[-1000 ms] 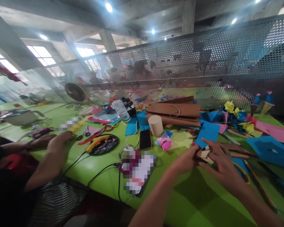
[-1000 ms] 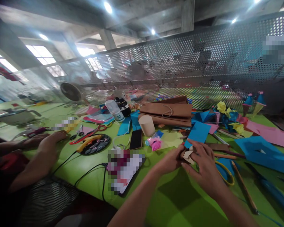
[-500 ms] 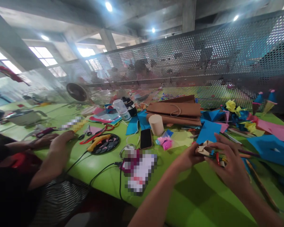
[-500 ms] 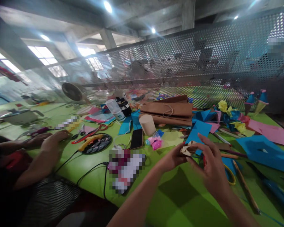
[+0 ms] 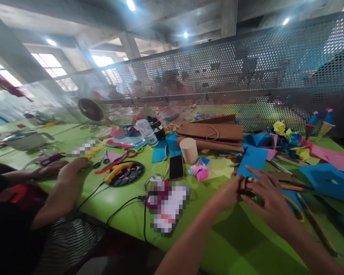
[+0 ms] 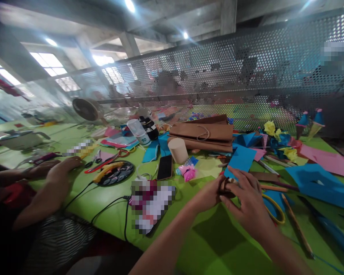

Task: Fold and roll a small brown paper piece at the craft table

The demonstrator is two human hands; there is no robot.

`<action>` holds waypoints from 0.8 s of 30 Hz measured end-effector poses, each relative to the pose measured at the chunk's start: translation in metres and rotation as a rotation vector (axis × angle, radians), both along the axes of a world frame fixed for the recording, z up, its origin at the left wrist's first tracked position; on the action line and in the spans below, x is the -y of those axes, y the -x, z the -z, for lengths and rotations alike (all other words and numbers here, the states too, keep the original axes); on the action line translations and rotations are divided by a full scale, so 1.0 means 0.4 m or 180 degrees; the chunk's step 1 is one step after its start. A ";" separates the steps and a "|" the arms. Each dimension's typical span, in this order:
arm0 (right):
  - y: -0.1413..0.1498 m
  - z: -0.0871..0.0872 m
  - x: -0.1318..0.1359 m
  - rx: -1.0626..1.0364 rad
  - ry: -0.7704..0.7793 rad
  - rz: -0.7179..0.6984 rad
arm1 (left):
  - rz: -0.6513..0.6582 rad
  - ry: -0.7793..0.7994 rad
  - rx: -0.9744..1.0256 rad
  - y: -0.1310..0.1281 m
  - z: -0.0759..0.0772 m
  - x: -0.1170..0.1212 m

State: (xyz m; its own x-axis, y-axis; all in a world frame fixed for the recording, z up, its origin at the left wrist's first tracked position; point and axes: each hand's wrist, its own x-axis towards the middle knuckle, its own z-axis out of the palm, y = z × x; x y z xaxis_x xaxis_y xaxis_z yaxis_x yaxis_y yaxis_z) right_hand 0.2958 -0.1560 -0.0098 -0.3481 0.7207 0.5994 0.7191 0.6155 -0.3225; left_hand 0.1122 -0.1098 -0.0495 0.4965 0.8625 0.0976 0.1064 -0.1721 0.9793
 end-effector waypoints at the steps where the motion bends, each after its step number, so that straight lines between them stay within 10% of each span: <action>1: 0.002 0.000 0.001 0.0014 0.0011 0.0010 | 0.0026 0.0011 0.0014 -0.002 0.002 0.000; 10: -0.032 -0.034 0.000 -0.0675 -0.0324 0.0112 | 0.0113 0.0668 0.1454 -0.042 0.002 -0.009; 24: -0.001 -0.003 0.002 0.0063 -0.0002 0.0035 | -0.0146 0.0154 0.0621 -0.021 0.000 -0.002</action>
